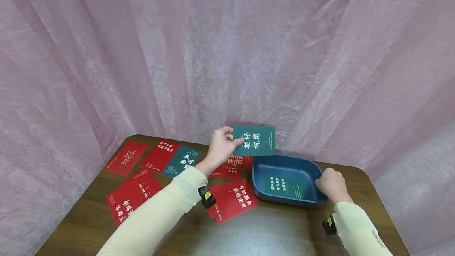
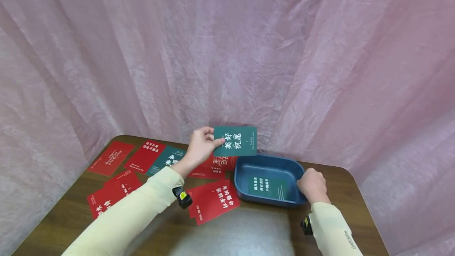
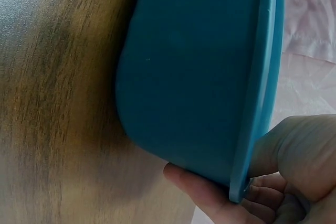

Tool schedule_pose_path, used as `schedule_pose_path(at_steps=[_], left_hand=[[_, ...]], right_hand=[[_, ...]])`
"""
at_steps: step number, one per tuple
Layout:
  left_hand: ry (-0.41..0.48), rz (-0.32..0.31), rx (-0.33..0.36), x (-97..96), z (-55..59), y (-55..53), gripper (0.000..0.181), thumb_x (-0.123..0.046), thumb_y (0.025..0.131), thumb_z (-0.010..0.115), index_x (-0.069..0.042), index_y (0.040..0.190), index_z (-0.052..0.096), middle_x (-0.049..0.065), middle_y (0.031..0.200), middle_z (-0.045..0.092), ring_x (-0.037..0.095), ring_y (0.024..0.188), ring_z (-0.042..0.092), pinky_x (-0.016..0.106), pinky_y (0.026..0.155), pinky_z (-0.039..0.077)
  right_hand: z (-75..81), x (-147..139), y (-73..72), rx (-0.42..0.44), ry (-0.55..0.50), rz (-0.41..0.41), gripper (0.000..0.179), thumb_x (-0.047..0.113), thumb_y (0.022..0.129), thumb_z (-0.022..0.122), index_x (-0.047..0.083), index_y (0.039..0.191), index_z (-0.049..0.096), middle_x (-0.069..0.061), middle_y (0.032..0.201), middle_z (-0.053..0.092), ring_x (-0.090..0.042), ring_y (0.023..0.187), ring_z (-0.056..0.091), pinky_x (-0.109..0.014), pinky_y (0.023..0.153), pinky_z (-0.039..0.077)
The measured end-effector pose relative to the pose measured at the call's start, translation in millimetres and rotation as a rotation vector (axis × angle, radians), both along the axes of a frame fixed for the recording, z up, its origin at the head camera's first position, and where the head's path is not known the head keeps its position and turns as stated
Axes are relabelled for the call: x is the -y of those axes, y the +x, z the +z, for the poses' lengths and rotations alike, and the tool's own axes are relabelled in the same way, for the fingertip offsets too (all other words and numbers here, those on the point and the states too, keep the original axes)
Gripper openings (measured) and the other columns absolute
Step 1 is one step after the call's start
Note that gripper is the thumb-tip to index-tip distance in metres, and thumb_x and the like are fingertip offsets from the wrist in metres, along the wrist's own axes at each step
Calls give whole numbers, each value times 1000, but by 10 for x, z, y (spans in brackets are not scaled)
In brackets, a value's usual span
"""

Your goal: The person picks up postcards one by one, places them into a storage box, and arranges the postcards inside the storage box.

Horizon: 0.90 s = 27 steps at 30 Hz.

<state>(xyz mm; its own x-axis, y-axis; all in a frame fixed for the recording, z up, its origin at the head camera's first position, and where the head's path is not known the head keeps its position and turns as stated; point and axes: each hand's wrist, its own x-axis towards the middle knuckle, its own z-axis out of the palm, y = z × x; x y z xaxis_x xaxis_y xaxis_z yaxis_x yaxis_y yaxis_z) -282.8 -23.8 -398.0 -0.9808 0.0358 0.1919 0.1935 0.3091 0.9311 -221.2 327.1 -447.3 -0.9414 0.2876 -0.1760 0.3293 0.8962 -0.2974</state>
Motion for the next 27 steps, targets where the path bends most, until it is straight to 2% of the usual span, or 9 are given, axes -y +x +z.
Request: schedule_pose_path(at_steps=[4, 7, 17, 27], left_hand=[[12, -17, 1, -121, -30, 42, 51, -23, 78, 76, -2, 120, 57, 1, 73, 59, 12, 70, 55, 28, 69, 50], [5, -20, 1, -219, -80, 69, 51, -24, 78, 77, -2, 120, 58, 1, 79, 63, 12, 74, 57, 28, 70, 51], [-15, -4, 4, -567, -241, 123, 49, -22, 75, 79, -2, 116, 60, 2, 80, 65, 11, 72, 56, 24, 65, 51], [-59, -1, 57, -840, -365, 181, 42, -23, 74, 80, -5, 108, 63, 1, 78, 62, 10, 73, 56, 24, 64, 51]], right_hand=[[2, 8, 6, 6, -1, -3, 30, 13, 84, 55, -14, 97, 54, -22, 78, 59, -29, 65, 54, -34, 51, 46], [8, 13, 18, 12, 2, -3, 31, 13, 84, 55, -14, 97, 54, -22, 79, 59, -29, 66, 54, -35, 52, 47], [32, 31, 57, 17, 5, -8, 34, 13, 83, 56, -16, 100, 52, -27, 84, 60, -31, 69, 56, -37, 53, 48], [46, 47, 93, 18, -1, -23, 36, 13, 83, 57, -16, 103, 52, -28, 86, 60, -31, 69, 56, -38, 54, 49]])
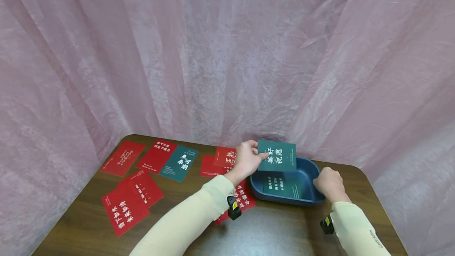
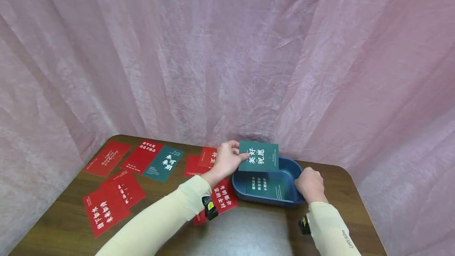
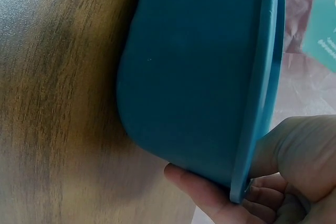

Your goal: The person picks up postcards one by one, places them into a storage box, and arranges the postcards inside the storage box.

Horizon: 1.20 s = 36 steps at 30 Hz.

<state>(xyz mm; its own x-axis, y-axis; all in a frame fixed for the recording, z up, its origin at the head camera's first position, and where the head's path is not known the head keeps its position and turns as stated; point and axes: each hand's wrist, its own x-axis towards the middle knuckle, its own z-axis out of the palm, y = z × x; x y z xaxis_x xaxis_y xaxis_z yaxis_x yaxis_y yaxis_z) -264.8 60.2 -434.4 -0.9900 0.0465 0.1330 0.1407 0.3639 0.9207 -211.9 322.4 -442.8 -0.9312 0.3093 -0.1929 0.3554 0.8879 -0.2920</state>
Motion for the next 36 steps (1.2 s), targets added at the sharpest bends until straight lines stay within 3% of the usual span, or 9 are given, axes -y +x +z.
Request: schedule_pose_path(at_steps=[16, 28, 35, 36], left_hand=[[-109, -25, 66, -268, -262, 69, 42, -25, 72, 81, -8, 106, 63, -4, 74, 58, 8, 70, 54, 24, 61, 47], [-189, -74, 61, -395, -336, 117, 39, -23, 75, 79, -6, 106, 63, -3, 71, 58, 6, 68, 53, 23, 63, 46], [-314, -41, 89, -486, -382, 135, 42, -27, 75, 79, -6, 107, 63, 7, 104, 67, 13, 90, 62, 31, 74, 53], [-328, -37, 95, -494, -384, 135, 39, -27, 75, 79, -5, 103, 64, 8, 101, 68, 14, 87, 63, 31, 72, 53]], right_hand=[[-31, -5, -13, 17, -17, -8, 34, 13, 84, 56, -15, 101, 53, -25, 82, 60, -28, 66, 56, -36, 52, 49], [-22, 16, -22, 29, -35, -7, 33, 13, 85, 56, -15, 102, 53, -22, 78, 59, -26, 63, 55, -33, 50, 49], [-26, 14, -12, 28, -42, -21, 35, 12, 85, 57, -16, 105, 51, -25, 82, 60, -27, 64, 56, -37, 52, 52], [-25, 15, -11, 27, -43, -21, 34, 12, 85, 57, -16, 105, 51, -25, 82, 60, -27, 64, 56, -37, 52, 52]])
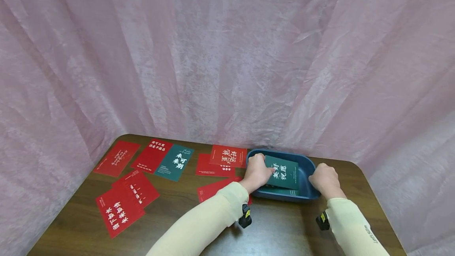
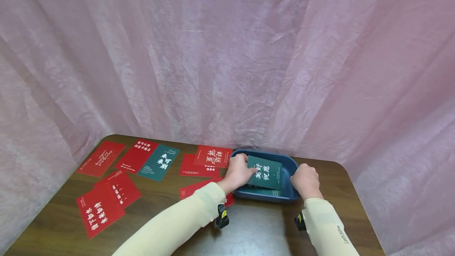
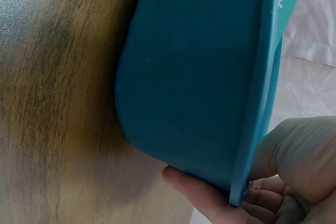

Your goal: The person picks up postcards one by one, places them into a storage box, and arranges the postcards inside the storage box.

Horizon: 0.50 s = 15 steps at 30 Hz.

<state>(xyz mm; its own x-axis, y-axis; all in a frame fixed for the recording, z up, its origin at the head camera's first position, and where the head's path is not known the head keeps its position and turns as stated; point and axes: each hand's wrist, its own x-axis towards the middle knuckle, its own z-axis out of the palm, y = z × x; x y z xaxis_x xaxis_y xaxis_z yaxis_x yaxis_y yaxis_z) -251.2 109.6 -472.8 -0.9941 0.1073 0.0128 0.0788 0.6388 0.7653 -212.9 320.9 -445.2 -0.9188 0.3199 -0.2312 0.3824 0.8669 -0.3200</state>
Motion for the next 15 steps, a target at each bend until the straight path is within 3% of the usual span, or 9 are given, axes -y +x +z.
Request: schedule_pose_path(at_steps=[3, 6, 9, 13, 15], left_hand=[[-40, 3, 18, -20, 5, 5, 25, -26, 76, 76, -6, 85, 65, 6, 81, 68, 13, 72, 62, 29, 60, 51], [-68, -2, 48, -29, 7, 1, 23, -23, 78, 74, -10, 67, 59, 3, 59, 58, 13, 56, 55, 29, 50, 44], [-101, 2, 74, -35, 6, 4, 22, -23, 77, 74, -8, 78, 58, 3, 63, 58, 14, 60, 56, 30, 51, 45], [-135, -6, 100, -42, -8, 12, 40, -24, 75, 75, -4, 102, 54, 6, 80, 62, 16, 74, 60, 32, 59, 50], [-149, -19, 101, -44, -20, 12, 42, -24, 75, 75, -3, 104, 54, 7, 82, 63, 16, 76, 61, 32, 61, 51]], right_hand=[[-2, -2, 5, -2, 1, -3, 34, 12, 85, 57, -16, 104, 52, -25, 81, 60, -27, 63, 56, -36, 51, 51], [-10, -2, -3, -4, 6, -5, 34, 12, 85, 58, -16, 104, 53, -25, 81, 60, -26, 63, 56, -35, 51, 51], [-22, -5, -11, -10, 7, -6, 35, 13, 85, 58, -16, 105, 52, -25, 81, 60, -26, 63, 56, -35, 50, 51], [-30, -9, -15, -20, 16, -1, 36, 13, 84, 58, -16, 105, 52, -26, 83, 60, -27, 64, 56, -36, 50, 50], [-36, -11, -15, -19, 16, 4, 36, 12, 84, 58, -16, 105, 52, -27, 83, 60, -27, 64, 57, -36, 50, 50]])
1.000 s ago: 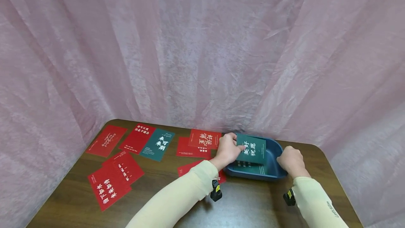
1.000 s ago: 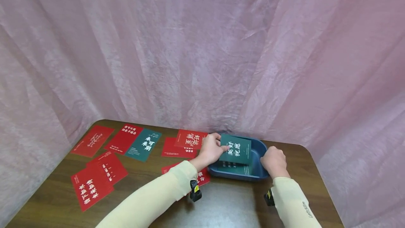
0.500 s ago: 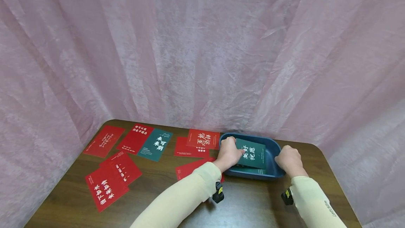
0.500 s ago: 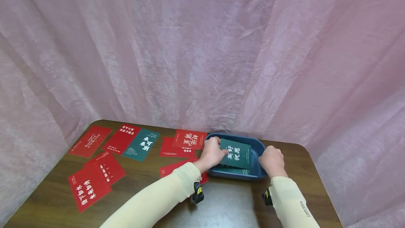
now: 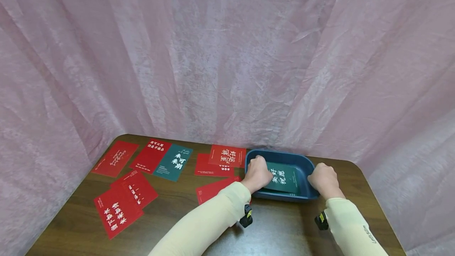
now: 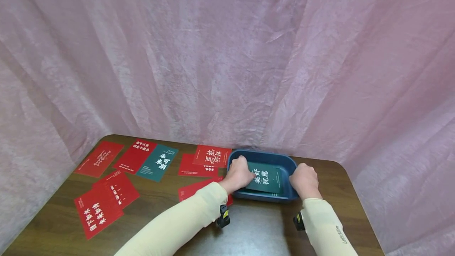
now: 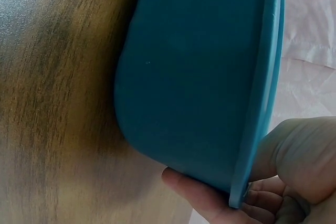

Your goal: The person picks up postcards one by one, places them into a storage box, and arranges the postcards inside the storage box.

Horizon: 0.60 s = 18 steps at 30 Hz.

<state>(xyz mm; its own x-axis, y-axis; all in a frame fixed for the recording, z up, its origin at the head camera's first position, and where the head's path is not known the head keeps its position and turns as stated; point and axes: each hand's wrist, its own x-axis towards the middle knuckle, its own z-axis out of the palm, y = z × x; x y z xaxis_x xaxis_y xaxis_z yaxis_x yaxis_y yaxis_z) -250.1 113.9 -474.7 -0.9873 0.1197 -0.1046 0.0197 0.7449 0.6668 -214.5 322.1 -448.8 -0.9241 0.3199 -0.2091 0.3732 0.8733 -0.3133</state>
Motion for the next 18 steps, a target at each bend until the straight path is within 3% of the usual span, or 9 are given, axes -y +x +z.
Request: schedule_pose_path(at_steps=[2, 5, 9, 18], left_hand=[[-5, -19, -3, -1, 0, -3, 36, -22, 75, 74, -4, 99, 56, 6, 79, 62, 16, 73, 60, 31, 58, 49], [-12, -50, -8, 8, 1, -6, 20, -21, 75, 74, -7, 80, 61, 4, 68, 59, 15, 63, 57, 29, 52, 46], [-13, -85, 2, 20, 1, 4, 24, -21, 76, 73, -12, 59, 58, 2, 55, 55, 14, 52, 52, 28, 45, 41], [-44, -114, -3, 15, 25, 40, 30, -19, 77, 71, -14, 54, 52, -1, 48, 44, 14, 47, 45, 28, 42, 37]], right_hand=[[4, -2, -1, 3, -1, 0, 37, 12, 84, 59, -17, 106, 51, -28, 84, 60, -28, 64, 57, -37, 51, 51], [4, 1, 0, 3, -2, 3, 37, 12, 83, 59, -17, 105, 52, -28, 84, 61, -27, 64, 57, -38, 52, 52], [7, 10, -4, -5, 6, 9, 34, 11, 83, 59, -16, 102, 54, -26, 82, 61, -27, 63, 57, -37, 51, 51], [-5, 14, -4, 3, -4, 6, 33, 10, 84, 59, -16, 104, 55, -26, 82, 61, -26, 63, 57, -40, 53, 53]])
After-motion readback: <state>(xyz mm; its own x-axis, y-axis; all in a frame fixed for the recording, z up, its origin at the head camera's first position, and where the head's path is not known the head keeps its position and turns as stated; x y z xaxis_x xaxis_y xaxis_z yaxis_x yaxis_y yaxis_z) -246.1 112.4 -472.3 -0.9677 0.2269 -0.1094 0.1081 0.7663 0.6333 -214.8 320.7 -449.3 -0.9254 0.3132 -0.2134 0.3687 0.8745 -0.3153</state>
